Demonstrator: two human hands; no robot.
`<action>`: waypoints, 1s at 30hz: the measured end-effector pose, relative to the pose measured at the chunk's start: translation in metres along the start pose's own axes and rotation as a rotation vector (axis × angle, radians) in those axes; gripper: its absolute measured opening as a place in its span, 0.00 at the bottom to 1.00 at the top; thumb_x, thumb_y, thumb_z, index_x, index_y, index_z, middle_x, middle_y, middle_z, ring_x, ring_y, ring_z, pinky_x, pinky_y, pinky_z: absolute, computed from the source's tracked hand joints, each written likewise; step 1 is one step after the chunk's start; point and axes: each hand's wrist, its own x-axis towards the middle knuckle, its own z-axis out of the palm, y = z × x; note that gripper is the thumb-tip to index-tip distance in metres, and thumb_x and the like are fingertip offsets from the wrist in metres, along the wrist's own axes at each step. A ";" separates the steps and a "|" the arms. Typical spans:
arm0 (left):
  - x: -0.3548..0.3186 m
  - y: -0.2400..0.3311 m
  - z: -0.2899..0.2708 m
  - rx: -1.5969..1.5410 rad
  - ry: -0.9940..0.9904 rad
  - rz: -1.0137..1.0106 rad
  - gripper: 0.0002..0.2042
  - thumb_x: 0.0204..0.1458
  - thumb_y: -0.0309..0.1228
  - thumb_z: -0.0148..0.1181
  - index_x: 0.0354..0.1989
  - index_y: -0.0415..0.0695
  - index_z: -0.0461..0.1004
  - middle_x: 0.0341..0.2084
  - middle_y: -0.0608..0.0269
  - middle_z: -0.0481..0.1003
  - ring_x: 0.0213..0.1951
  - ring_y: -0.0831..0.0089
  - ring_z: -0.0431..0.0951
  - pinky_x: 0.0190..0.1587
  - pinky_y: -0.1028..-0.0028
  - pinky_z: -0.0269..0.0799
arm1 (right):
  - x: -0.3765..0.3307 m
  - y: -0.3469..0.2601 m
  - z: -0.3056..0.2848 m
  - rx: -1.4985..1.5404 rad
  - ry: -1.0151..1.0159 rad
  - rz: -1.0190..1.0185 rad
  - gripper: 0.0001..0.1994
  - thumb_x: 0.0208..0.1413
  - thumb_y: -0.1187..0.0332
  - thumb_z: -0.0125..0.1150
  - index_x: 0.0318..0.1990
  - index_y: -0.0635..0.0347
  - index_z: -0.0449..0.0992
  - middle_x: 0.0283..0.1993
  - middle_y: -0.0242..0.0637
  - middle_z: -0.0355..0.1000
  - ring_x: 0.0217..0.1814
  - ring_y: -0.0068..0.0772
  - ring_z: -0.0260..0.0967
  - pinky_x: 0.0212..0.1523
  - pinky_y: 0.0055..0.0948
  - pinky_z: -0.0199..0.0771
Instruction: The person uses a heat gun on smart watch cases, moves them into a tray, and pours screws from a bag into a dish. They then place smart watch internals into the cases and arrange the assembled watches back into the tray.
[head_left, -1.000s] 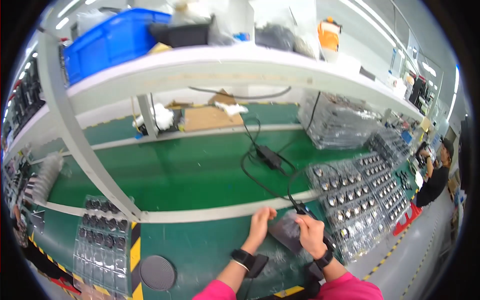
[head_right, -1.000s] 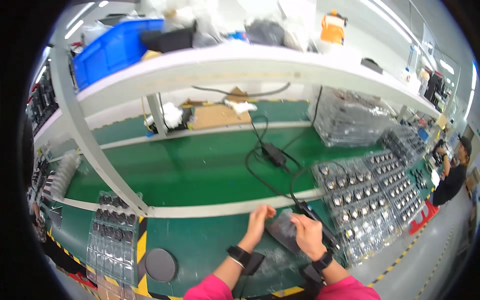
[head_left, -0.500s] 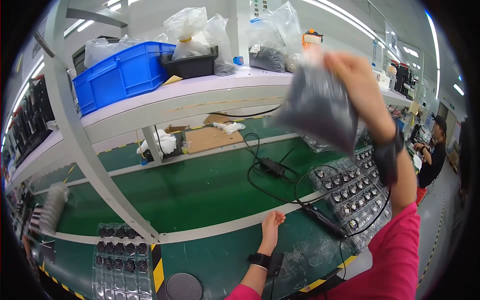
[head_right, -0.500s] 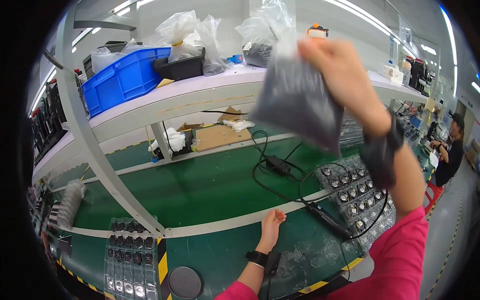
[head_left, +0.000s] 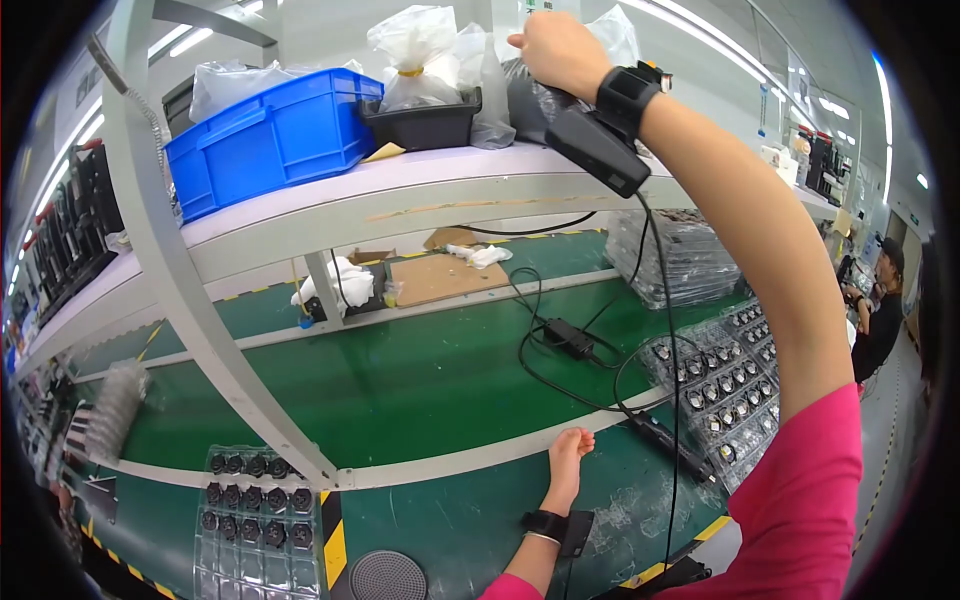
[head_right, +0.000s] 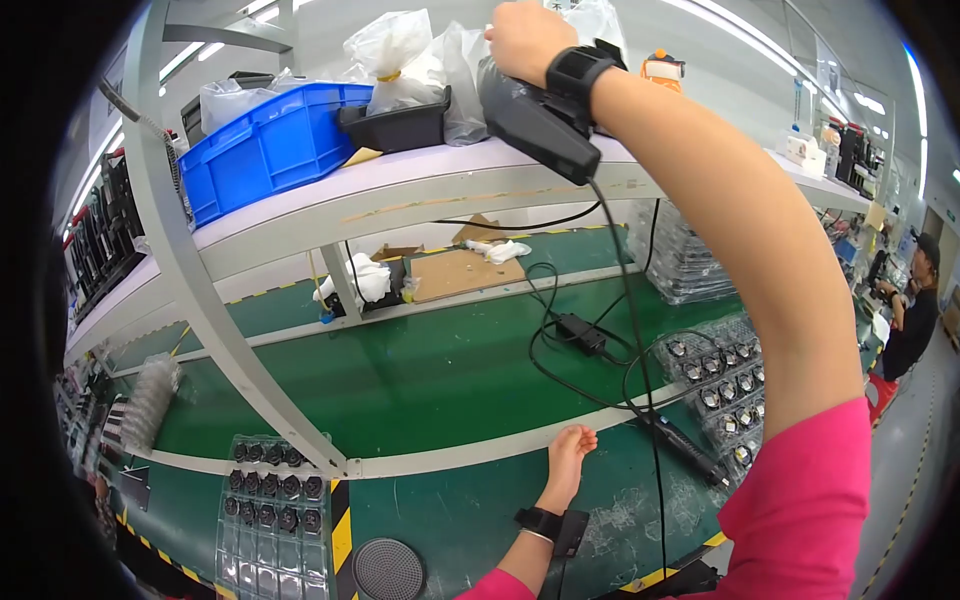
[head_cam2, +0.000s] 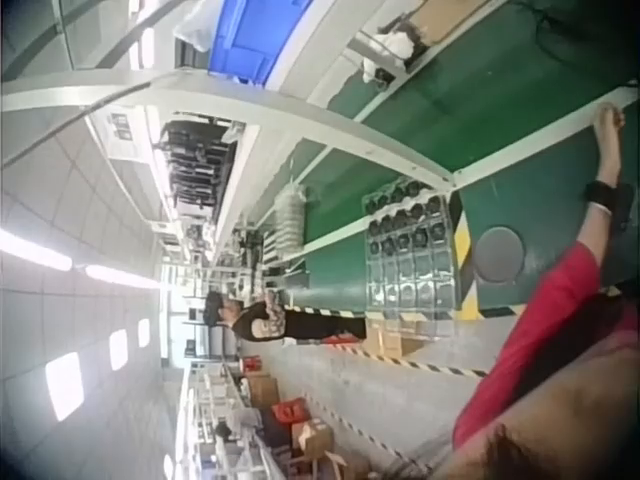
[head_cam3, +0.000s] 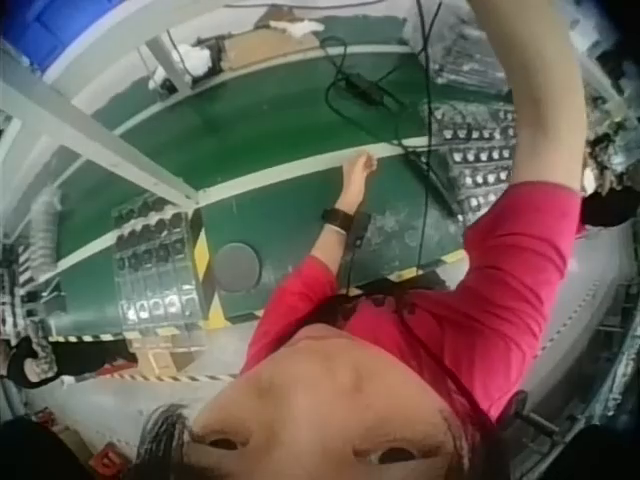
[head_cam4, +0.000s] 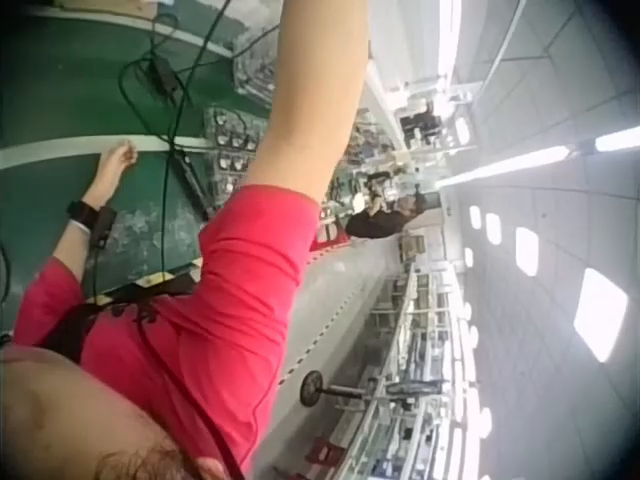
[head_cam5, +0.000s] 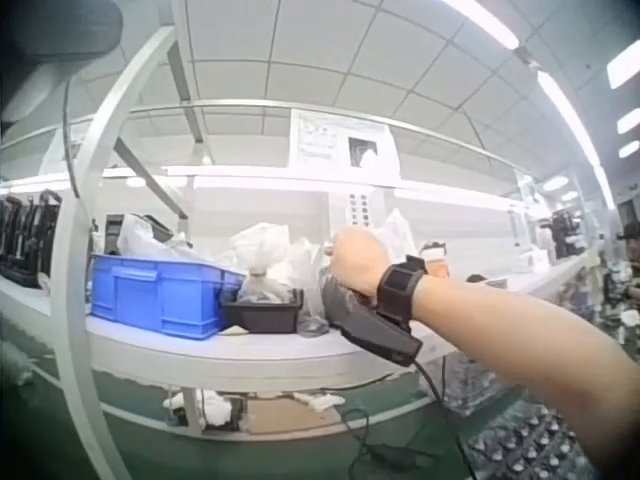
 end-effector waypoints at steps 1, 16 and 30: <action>0.001 0.000 0.001 0.024 -0.004 0.006 0.12 0.61 0.34 0.50 0.36 0.37 0.73 0.31 0.60 0.75 0.34 0.74 0.75 0.40 0.75 0.72 | 0.001 -0.007 0.005 0.010 -0.004 0.001 0.16 0.55 0.61 0.60 0.32 0.70 0.78 0.26 0.45 0.76 0.25 0.38 0.72 0.30 0.34 0.72; 0.008 -0.005 -0.001 0.197 -0.044 0.021 0.12 0.62 0.34 0.48 0.36 0.38 0.73 0.31 0.62 0.76 0.33 0.76 0.75 0.41 0.76 0.71 | 0.004 -0.049 -0.004 0.118 -0.016 0.072 0.09 0.46 0.73 0.53 0.27 0.65 0.80 0.30 0.56 0.75 0.35 0.55 0.76 0.36 0.47 0.76; 0.000 0.005 0.000 0.227 -0.082 -0.033 0.12 0.63 0.34 0.49 0.36 0.36 0.72 0.34 0.59 0.75 0.37 0.72 0.75 0.46 0.73 0.71 | 0.032 0.039 -0.029 0.651 -0.178 0.129 0.14 0.48 0.65 0.57 0.24 0.70 0.78 0.22 0.58 0.72 0.28 0.54 0.75 0.32 0.45 0.76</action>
